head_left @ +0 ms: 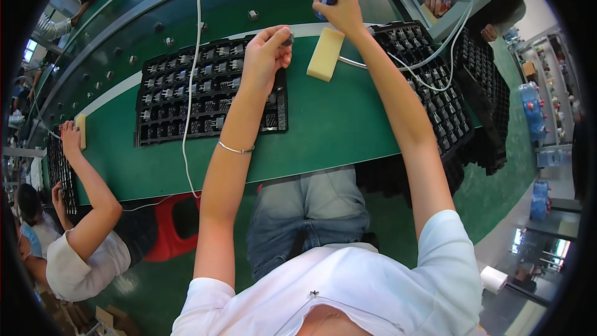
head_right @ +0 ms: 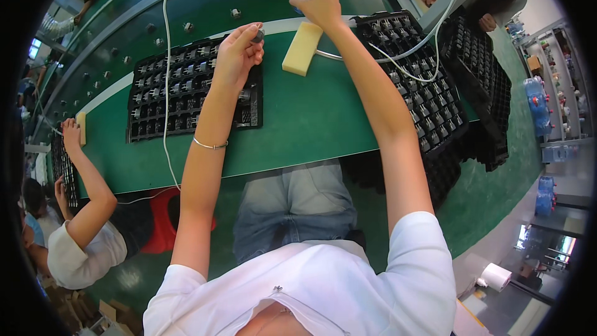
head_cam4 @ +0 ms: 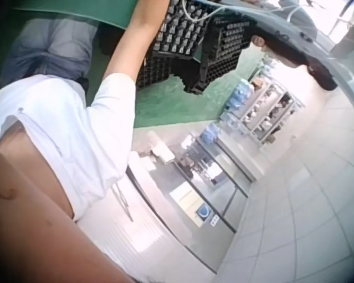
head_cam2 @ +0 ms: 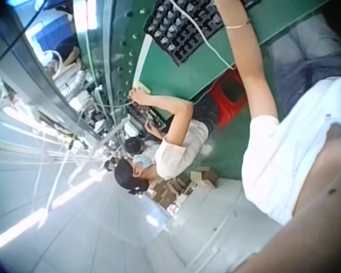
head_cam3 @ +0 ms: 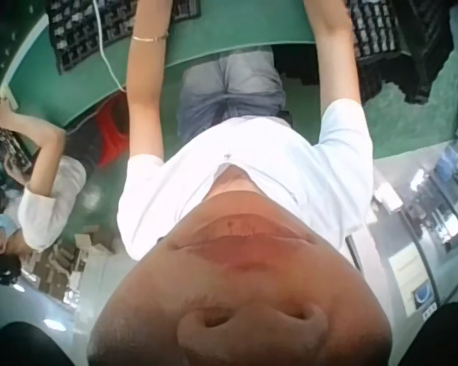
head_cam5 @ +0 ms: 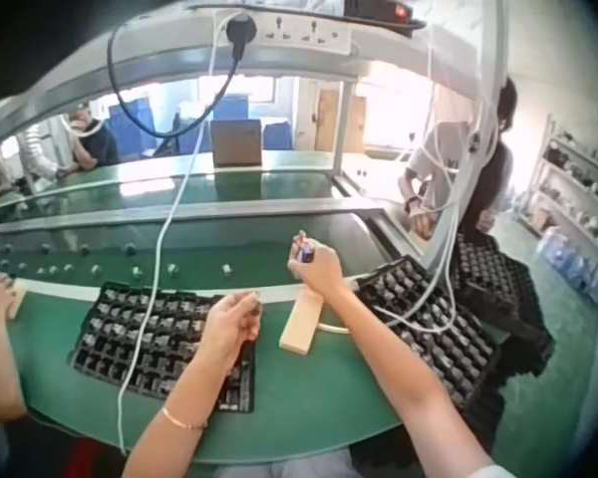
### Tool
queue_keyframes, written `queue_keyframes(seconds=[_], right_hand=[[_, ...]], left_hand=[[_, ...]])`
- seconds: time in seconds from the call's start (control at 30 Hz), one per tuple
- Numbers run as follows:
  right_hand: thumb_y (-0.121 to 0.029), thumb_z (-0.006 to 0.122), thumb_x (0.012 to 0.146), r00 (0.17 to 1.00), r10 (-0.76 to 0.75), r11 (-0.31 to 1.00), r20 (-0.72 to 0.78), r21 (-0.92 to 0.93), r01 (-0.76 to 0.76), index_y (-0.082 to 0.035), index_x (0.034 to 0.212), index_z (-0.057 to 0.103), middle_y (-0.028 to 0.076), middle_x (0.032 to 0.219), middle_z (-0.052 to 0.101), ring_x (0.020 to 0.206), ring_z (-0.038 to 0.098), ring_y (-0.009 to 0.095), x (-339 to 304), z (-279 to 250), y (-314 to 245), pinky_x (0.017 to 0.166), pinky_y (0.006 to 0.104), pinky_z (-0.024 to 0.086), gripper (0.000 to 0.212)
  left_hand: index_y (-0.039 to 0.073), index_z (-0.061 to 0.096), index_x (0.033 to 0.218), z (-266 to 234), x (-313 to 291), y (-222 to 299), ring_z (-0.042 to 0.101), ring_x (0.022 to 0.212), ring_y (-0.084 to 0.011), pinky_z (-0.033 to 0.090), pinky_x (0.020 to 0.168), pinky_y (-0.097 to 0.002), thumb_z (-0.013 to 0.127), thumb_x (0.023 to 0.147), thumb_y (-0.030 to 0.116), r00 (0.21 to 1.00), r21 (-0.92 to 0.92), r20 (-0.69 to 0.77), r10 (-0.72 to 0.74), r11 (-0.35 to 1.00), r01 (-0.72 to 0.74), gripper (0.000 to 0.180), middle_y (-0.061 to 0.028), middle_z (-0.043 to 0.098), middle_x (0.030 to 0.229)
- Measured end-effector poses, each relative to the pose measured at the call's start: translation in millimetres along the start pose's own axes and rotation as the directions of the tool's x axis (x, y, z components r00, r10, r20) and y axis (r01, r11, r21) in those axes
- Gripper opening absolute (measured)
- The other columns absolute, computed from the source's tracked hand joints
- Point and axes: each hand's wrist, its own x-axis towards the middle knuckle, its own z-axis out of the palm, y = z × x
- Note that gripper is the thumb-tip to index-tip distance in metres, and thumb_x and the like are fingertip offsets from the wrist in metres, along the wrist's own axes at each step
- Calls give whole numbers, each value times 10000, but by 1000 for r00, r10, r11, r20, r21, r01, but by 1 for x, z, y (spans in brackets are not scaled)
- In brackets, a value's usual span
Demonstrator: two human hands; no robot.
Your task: Assembling small electronic components into a module on a production line.
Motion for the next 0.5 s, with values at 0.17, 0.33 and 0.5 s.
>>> queue_keyframes(seconds=[0.17,0.33,0.5], right_hand=[[-451,734,702,1000,21,984,15,-179,-18,-86,961,730,191,887,719,840,694,373,33,33,1,787,433,550,447],[-455,750,716,993,32,938,118,-347,11,-80,937,724,153,952,727,915,698,339,36,40,2,815,430,556,436],[-396,772,728,997,-8,997,81,-71,14,-44,897,707,122,839,705,779,691,271,27,28,-6,740,378,552,395]], left_hand=[[34,629,1020,-3,2,1,562,600,-99,448,556,-233,660,958,226,1000,-24,-8,-5,1000,5,204,-26,610,764],[42,621,974,-1,0,2,579,611,-97,460,563,-221,668,953,217,999,55,33,-11,998,9,182,-40,641,771],[28,626,980,4,-3,2,585,596,-90,472,562,-205,686,940,218,999,126,33,15,992,-19,203,-65,684,799]])
